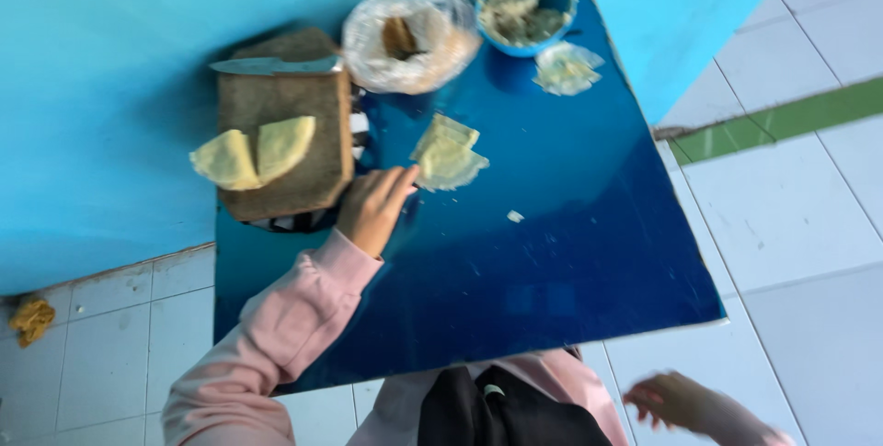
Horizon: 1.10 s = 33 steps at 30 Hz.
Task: The person folds thin pastry wrappers into layered triangles on a blue table, spoons a brown filling from a plastic-lined container onto a wrapper, and folds and pinches the wrapper closed to form filled pastries. Folded pieces are set aside while more wrappers are folded and filled.
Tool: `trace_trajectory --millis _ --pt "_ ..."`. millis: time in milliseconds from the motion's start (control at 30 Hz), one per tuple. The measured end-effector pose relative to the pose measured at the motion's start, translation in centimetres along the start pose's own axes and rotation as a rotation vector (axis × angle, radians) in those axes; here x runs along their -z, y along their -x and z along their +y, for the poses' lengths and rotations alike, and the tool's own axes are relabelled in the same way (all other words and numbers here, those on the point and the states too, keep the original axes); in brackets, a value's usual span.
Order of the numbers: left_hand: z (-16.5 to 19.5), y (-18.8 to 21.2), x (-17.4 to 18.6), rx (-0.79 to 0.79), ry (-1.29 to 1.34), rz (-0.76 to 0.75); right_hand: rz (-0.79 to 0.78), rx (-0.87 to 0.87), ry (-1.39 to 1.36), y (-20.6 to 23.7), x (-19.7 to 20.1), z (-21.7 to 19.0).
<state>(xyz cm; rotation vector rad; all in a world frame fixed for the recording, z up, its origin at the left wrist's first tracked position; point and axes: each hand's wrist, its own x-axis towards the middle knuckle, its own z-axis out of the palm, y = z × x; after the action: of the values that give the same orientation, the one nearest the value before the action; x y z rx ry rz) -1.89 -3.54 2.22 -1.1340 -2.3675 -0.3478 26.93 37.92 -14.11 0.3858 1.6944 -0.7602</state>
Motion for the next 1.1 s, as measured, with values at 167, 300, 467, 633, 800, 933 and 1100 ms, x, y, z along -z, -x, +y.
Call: trace_trajectory --millis 167,300,467,633,800,933,1100 --pt "-1.0 -0.5 -0.3 -0.074 -0.087 -0.025 -0.029 0.512 0.443 4.8 5.3 -2.5" --pt "-1.6 -0.9 -1.0 -0.101 -0.113 -0.023 0.194 1.183 0.602 11.3 10.5 -10.1" --pt "-2.1 -1.2 -1.5 -0.07 -0.147 -0.008 0.564 1.387 0.548 15.4 17.6 -25.7" --pt "-2.4 -1.2 -2.0 -0.064 -0.14 0.079 0.937 1.228 0.567 12.8 22.1 -39.3" --pt "-2.5 -0.7 -2.2 -0.079 -0.093 0.085 1.033 1.152 0.657 9.1 25.0 -44.7" --pt "-2.6 -0.7 -2.4 -0.075 -0.044 0.125 0.942 1.095 0.648 6.0 25.6 -46.9" --pt "-2.6 -0.9 -2.6 -0.079 -0.004 0.133 1.004 1.314 0.354 4.0 24.9 -48.2"
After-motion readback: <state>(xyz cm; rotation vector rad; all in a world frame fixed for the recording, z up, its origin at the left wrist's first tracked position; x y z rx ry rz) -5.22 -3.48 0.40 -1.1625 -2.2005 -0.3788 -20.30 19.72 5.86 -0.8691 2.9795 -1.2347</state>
